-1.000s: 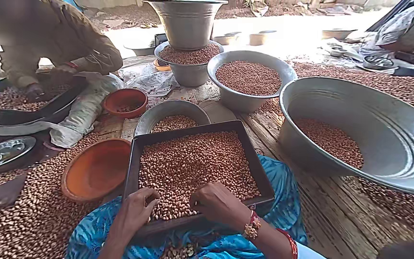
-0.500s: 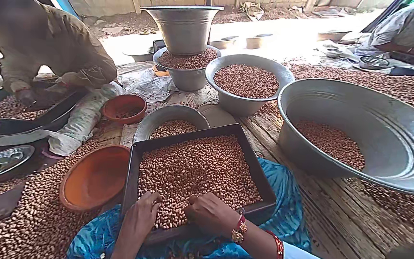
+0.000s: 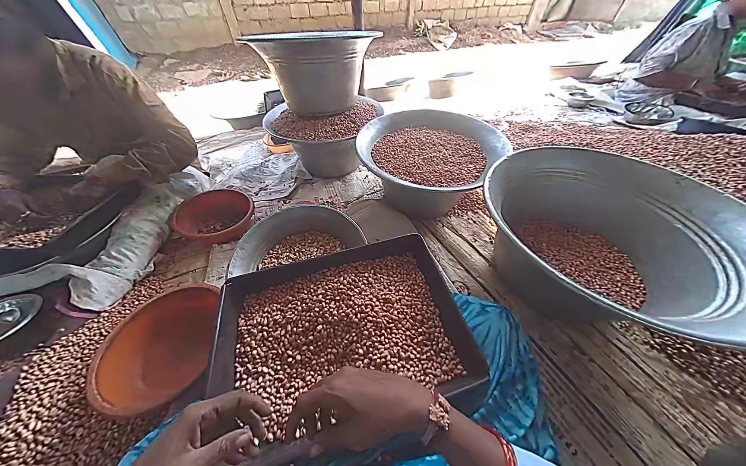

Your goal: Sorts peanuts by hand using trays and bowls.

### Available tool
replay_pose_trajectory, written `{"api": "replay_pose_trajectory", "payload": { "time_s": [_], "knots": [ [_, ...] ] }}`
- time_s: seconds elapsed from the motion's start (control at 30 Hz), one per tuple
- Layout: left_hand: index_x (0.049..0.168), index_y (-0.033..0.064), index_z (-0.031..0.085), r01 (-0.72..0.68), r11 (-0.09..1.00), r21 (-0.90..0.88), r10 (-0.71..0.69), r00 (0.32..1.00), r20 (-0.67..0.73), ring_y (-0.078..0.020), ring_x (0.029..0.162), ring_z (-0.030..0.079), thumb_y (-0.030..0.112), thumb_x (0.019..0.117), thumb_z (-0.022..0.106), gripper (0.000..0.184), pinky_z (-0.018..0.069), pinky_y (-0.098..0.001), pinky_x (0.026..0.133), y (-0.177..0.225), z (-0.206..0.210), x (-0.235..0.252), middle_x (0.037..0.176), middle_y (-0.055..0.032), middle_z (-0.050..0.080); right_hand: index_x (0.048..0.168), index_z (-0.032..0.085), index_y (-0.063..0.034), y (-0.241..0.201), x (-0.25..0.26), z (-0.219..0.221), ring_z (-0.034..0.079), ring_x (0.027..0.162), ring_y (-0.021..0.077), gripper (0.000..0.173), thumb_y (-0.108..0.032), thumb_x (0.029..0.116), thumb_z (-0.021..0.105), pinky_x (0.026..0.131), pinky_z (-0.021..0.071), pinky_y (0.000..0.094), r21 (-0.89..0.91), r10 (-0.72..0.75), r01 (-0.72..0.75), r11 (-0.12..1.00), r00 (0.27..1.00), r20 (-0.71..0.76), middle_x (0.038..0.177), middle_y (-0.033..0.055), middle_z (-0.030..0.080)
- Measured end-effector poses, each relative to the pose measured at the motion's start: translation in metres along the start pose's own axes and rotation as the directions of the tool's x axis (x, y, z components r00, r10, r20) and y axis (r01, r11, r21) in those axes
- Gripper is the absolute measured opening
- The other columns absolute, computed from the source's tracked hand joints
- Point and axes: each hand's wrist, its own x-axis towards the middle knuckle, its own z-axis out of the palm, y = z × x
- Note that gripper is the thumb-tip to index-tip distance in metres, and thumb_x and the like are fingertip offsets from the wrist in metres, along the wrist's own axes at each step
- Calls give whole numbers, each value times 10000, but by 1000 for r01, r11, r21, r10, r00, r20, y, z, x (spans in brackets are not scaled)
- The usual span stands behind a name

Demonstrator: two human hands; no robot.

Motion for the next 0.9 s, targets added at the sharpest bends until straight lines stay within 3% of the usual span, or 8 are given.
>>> {"api": "replay_pose_trajectory", "payload": {
  "time_s": [0.1,0.23,0.3,0.5,0.63,0.77,0.83,0.9],
  "knots": [
    [1269,24,664,472,790,391,-337,867,-368,-286,840,762,123,977,694,310,619,-475,822,0,10,17,1016,-151,758,1307,632,-38,-4,-27,-30,722,911,324,304,-138,1020,638,840,571,515,-124,308,-322,938,943,-123,1031,180,731],
    [1348,4,594,638,471,610,-559,750,-353,-479,1091,665,294,943,746,521,478,-648,969,-6,33,46,1111,-271,709,1388,519,3,3,-66,-56,638,1178,446,428,-192,1020,616,940,503,603,-274,861,-906,323,402,-312,1215,270,657],
    [1428,2,521,609,458,648,-597,751,-283,-485,1151,644,320,935,757,633,470,-636,1006,-6,49,64,1177,-292,686,1419,496,22,16,-84,-56,623,1205,454,521,-185,974,671,953,498,612,-255,909,-941,221,293,-295,1258,281,641],
    [1607,6,222,575,603,553,-563,798,-215,-455,1238,602,125,933,676,821,447,-586,1065,10,103,123,1284,-305,632,1440,436,18,30,-68,-28,635,1176,446,695,-310,923,765,975,492,614,-172,874,-878,448,470,-124,1230,280,643],
    [1613,-60,-11,474,788,393,-441,880,-176,-395,1480,390,4,946,599,905,300,-488,1220,28,112,141,1604,-317,321,1501,374,23,31,-44,-26,634,1180,438,724,-197,926,756,987,485,616,37,833,-839,543,533,-147,1244,292,637],
    [1621,81,219,109,976,191,-77,983,-165,-247,1381,515,71,924,607,798,462,-412,1107,27,87,138,1609,-179,378,1462,411,43,32,-47,-37,629,1165,401,593,-150,967,676,999,479,579,167,678,-658,734,693,-245,1237,284,623],
    [1566,112,355,66,978,196,-5,955,-298,-244,1060,695,83,958,611,661,601,-414,846,29,68,136,1432,-182,541,1464,494,9,34,-53,-48,668,1111,365,526,-140,988,660,986,504,558,149,519,-498,854,797,-309,1252,251,659],
    [1504,57,467,139,902,409,69,888,-455,-327,1106,686,50,987,587,531,577,-492,917,23,41,133,1396,-215,578,1316,644,-31,35,-55,-63,706,995,279,328,-93,995,627,907,549,505,56,406,-417,907,834,-374,1203,157,714]
  ]
}}
